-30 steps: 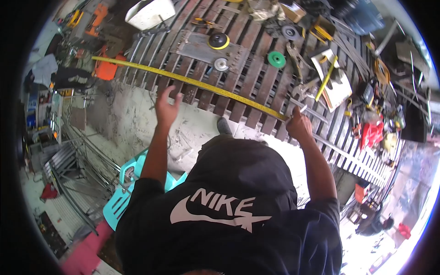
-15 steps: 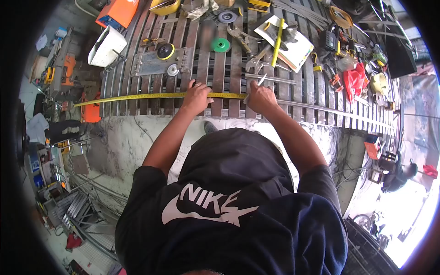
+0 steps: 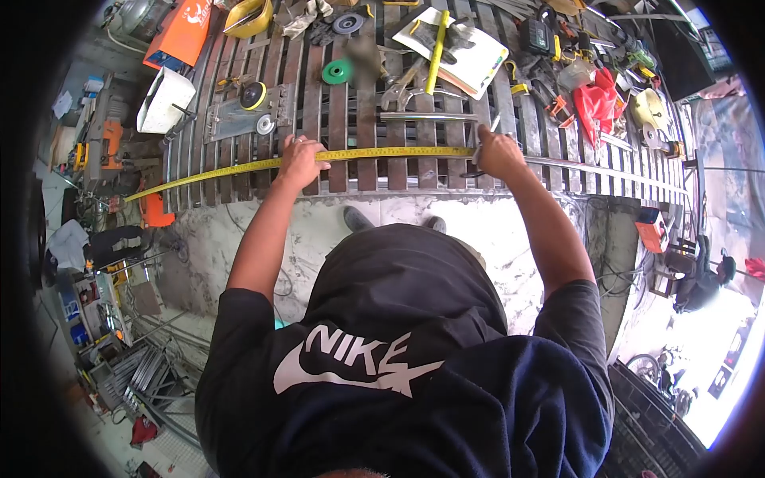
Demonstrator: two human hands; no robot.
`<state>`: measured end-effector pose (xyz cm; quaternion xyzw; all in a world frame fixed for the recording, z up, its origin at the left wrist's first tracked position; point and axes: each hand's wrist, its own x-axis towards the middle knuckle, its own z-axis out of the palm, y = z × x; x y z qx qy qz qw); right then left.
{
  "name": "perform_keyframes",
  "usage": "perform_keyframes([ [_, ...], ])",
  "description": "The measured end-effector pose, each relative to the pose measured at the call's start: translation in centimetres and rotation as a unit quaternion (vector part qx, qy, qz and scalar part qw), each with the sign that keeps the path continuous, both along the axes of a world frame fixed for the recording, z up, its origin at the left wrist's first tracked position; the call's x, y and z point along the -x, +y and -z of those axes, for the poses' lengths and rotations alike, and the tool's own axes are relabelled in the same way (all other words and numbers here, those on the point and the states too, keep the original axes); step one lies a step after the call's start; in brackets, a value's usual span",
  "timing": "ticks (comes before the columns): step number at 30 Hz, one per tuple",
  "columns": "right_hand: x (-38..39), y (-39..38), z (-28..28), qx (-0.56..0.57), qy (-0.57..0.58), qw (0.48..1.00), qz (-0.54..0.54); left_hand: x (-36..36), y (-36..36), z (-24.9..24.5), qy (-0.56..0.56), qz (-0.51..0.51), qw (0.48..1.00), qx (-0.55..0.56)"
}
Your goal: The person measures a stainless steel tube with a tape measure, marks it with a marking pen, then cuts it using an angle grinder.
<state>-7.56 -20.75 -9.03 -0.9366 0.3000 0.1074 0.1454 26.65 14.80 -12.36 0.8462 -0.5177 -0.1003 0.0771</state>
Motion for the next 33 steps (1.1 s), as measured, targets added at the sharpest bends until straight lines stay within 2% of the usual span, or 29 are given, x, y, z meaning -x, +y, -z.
perform_keyframes([
  [2,3.0,-2.7,1.2,0.037,-0.039,0.998,-0.013,0.3,-0.2,-0.3,-0.007,-0.007,1.0,-0.013],
  [4,4.9,-4.8,0.4,0.006,-0.029,1.0,-0.001,0.6,-0.6,-0.8,-0.015,-0.013,1.0,-0.019],
  [8,9.0,-9.1,1.2,0.034,-0.026,0.999,-0.014,1.2,-0.8,-1.3,-0.01,-0.024,0.999,-0.039],
  [10,9.8,-10.2,-0.1,0.026,0.008,1.0,0.004,1.2,-0.9,-1.4,-0.022,-0.028,0.998,-0.052],
  [16,13.0,-13.4,0.1,0.04,-0.021,0.999,-0.026,1.5,-1.4,-1.2,-0.03,-0.05,0.996,-0.07],
  [20,13.3,-14.0,0.9,0.045,-0.003,0.999,-0.021,1.6,-1.5,-0.7,-0.025,-0.054,0.996,-0.064],
  [23,13.5,-14.0,1.0,0.048,-0.045,0.997,-0.035,1.2,-1.2,-0.6,-0.018,-0.053,0.996,-0.069],
  [33,13.8,-13.5,1.2,0.053,-0.019,0.998,-0.012,1.2,-1.5,-1.4,0.017,-0.047,0.998,-0.048],
])
